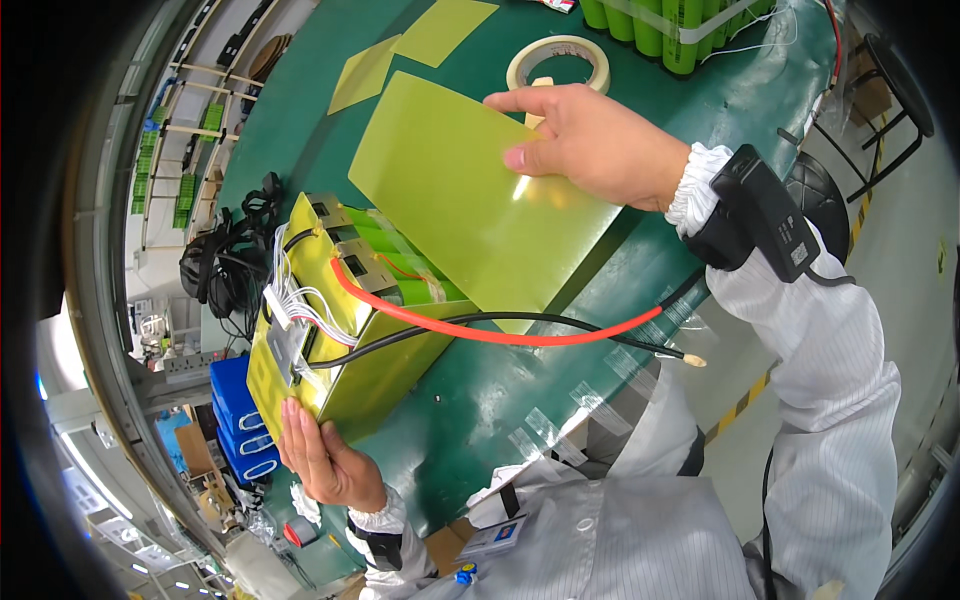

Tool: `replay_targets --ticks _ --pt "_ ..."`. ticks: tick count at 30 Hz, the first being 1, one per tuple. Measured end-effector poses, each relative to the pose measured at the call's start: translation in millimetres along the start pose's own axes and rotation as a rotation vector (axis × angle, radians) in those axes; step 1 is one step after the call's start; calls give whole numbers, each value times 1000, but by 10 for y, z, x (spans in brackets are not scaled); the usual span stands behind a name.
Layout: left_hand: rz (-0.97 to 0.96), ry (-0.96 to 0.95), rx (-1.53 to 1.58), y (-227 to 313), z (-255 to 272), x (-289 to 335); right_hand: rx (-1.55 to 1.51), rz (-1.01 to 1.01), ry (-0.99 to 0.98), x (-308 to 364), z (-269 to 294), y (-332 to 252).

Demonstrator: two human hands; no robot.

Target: The recorder is preparing adhesive strips by cutting them and applying them to the edge of a workbench, then inspecting a large yellow battery pack.

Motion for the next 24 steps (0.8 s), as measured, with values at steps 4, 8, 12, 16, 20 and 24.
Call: replay_targets --ticks 4,8,12,16,20,24 --pt "2 2 -13 -19 18 -8 -144 30 47 -1 -31 142" --pt "1 -1 -24 -15 16 1 -177 56 53 48 -91 171" --pt "-17 -2 -31 5 47 -5 -233 25 40 87 -73 125" --pt "-1 -16 -19 -26 3 26 -209 20 31 65 -78 196" --pt "11 -17 -23 4 26 29 -263 12 14 104 -96 280" --pt "12 -4 -13 17 25 30 -287 12 7 111 -115 300"
Point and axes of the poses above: each hand's wrist, its own x-axis away from the middle knuckle, its own z-axis out of the back of the hand, y = z × x, the point moved 7 cm from there along -x, towards the middle knuckle, and after that the axes turned 9 degrees about z, right-handed, at the moved point
